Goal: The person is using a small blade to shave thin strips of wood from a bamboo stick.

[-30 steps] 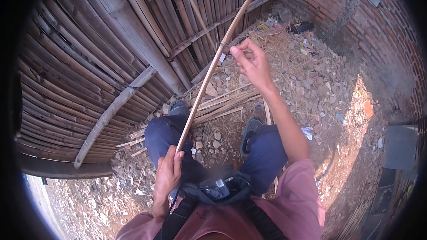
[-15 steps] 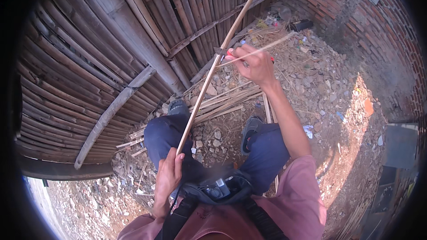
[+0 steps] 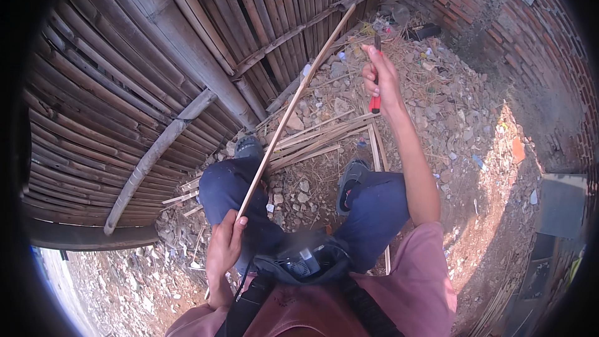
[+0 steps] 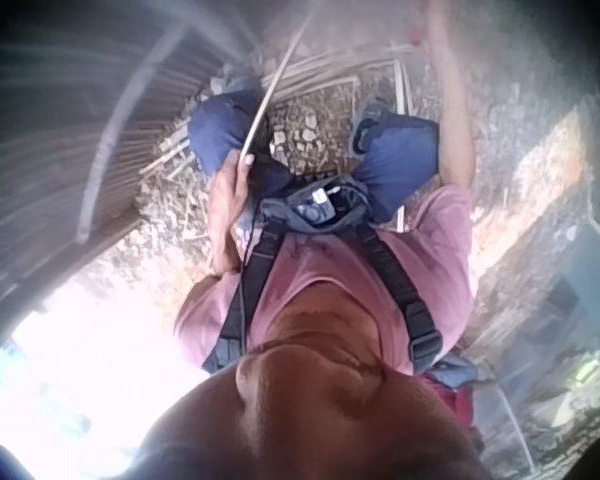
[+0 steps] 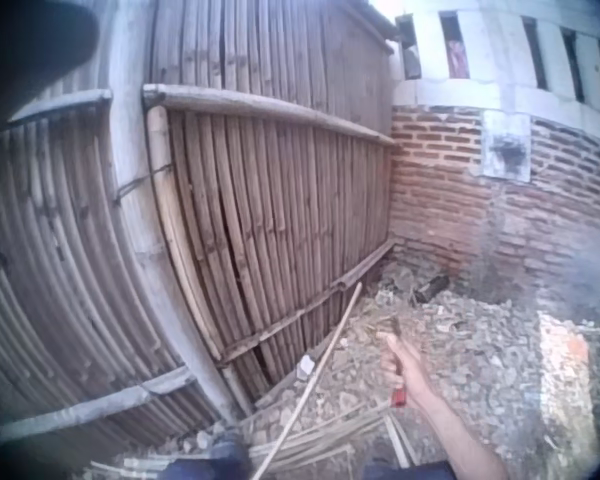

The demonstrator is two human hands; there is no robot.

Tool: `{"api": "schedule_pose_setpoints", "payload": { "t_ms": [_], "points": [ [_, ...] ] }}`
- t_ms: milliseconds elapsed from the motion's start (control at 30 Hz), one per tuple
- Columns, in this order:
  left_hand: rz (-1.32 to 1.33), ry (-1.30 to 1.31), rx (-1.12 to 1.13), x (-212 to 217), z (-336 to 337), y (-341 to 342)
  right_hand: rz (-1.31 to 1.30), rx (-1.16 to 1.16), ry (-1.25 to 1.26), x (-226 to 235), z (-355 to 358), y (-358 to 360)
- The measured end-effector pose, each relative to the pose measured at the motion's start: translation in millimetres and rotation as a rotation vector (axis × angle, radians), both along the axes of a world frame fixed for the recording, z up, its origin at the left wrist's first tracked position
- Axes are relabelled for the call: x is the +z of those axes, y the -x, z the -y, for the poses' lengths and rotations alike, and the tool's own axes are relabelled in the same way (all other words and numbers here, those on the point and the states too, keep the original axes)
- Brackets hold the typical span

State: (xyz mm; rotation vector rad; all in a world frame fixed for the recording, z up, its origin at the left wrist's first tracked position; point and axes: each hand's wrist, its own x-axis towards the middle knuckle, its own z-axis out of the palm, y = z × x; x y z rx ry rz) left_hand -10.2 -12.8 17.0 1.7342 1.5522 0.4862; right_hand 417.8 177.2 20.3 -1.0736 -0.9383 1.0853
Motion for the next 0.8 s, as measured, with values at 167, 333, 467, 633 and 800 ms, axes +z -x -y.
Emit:
{"api": "schedule_pose_setpoints", "payload": {
  "t_ms": [167, 333, 467, 633, 800],
  "points": [
    [0.131, 0.032, -0.017, 4.1, -19.7, -19.1, 0.016, 0.132, 0.019, 2.9, 10.3, 63.8],
    [0.179, -0.028, -0.045, 16.9, -26.5, -30.1, -0.041, 0.12, 0.01, 17.0, 9.0, 73.6],
    [0.184, -0.114, -0.092, 14.3, -23.9, -33.6, 0.027, 0.132, 0.008, 22.2, 8.9, 62.7],
    [0.11, -0.101, -0.112, 29.9, -14.3, -8.7, -0.086, 0.029, -0.075, 23.0, 3.4, 37.1],
    [-0.002, -0.037, -0.19, 12.9, -5.1, 32.9, -0.154, -0.121, -0.151, 37.1, 3.9, 7.0]
  ]
}}
